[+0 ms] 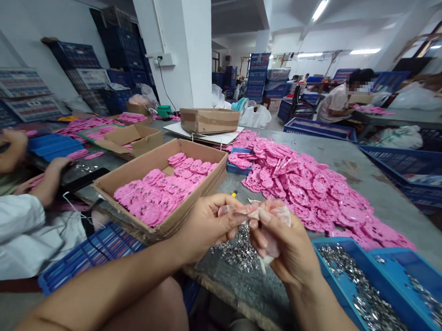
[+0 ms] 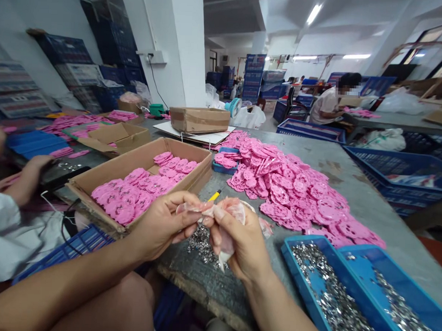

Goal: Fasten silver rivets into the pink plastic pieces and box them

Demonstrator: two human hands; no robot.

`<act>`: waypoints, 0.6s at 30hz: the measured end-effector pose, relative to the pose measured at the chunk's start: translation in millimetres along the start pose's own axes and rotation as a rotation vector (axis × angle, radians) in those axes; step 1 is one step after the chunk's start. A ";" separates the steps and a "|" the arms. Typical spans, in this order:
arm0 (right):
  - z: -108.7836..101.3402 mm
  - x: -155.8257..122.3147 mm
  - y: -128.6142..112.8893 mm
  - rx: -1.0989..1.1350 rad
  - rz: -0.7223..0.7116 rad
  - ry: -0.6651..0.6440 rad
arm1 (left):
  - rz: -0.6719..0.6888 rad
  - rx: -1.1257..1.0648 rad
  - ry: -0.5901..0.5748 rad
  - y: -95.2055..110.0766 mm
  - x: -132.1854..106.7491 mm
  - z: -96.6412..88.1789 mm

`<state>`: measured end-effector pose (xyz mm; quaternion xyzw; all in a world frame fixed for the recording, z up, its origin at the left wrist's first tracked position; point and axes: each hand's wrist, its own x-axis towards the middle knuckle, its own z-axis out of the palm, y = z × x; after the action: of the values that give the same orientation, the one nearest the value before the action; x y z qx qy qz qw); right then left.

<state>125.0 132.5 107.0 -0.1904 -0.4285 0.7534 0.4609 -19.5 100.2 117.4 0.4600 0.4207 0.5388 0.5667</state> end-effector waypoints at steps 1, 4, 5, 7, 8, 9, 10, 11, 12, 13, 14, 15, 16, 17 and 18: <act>2.1 -5.3 -1.9 0.026 0.024 -0.024 | 0.014 0.009 -0.027 2.4 -3.9 0.7; 10.2 -26.4 -7.9 0.086 0.098 -0.076 | 0.170 0.068 -0.129 12.3 -17.8 3.1; 13.3 -34.0 -9.9 0.101 0.124 -0.089 | 0.243 0.096 -0.165 16.2 -22.8 4.0; 19.6 -48.2 -14.0 0.117 0.169 -0.102 | 0.354 0.149 -0.242 23.8 -31.9 5.5; 22.3 -54.3 -15.9 0.110 0.182 -0.101 | 0.381 0.170 -0.278 27.1 -35.8 6.0; 24.1 -59.5 -17.7 0.092 0.189 -0.094 | 0.398 0.180 -0.312 30.0 -39.0 6.2; 24.8 -63.8 -19.3 0.067 0.189 -0.084 | 0.412 0.181 -0.347 32.4 -41.5 6.1; 24.3 -67.3 -20.7 0.039 0.190 -0.075 | 0.424 0.180 -0.384 34.2 -43.4 5.7; 22.5 -69.8 -22.2 0.015 0.192 -0.071 | 0.433 0.178 -0.416 35.6 -44.7 5.1; 19.7 -71.4 -23.7 -0.003 0.199 -0.084 | 0.432 0.180 -0.446 36.5 -45.7 4.5; 16.2 -72.1 -25.6 -0.018 0.213 -0.108 | 0.426 0.186 -0.478 37.0 -46.5 4.3; 12.6 -71.7 -27.9 -0.034 0.234 -0.147 | 0.416 0.198 -0.506 36.9 -47.3 4.6; 9.3 -70.5 -30.6 -0.051 0.262 -0.206 | 0.409 0.208 -0.525 36.2 -48.5 5.6; 6.8 -68.5 -33.8 -0.068 0.294 -0.267 | 0.422 0.202 -0.518 34.8 -50.1 7.4; 5.5 -66.0 -37.0 -0.080 0.331 -0.338 | 0.448 0.184 -0.475 32.7 -52.2 9.9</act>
<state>174.1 81.0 133.4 -0.1474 -0.4920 0.8223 0.2449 -20.6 47.3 150.5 0.7030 0.2122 0.4873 0.4725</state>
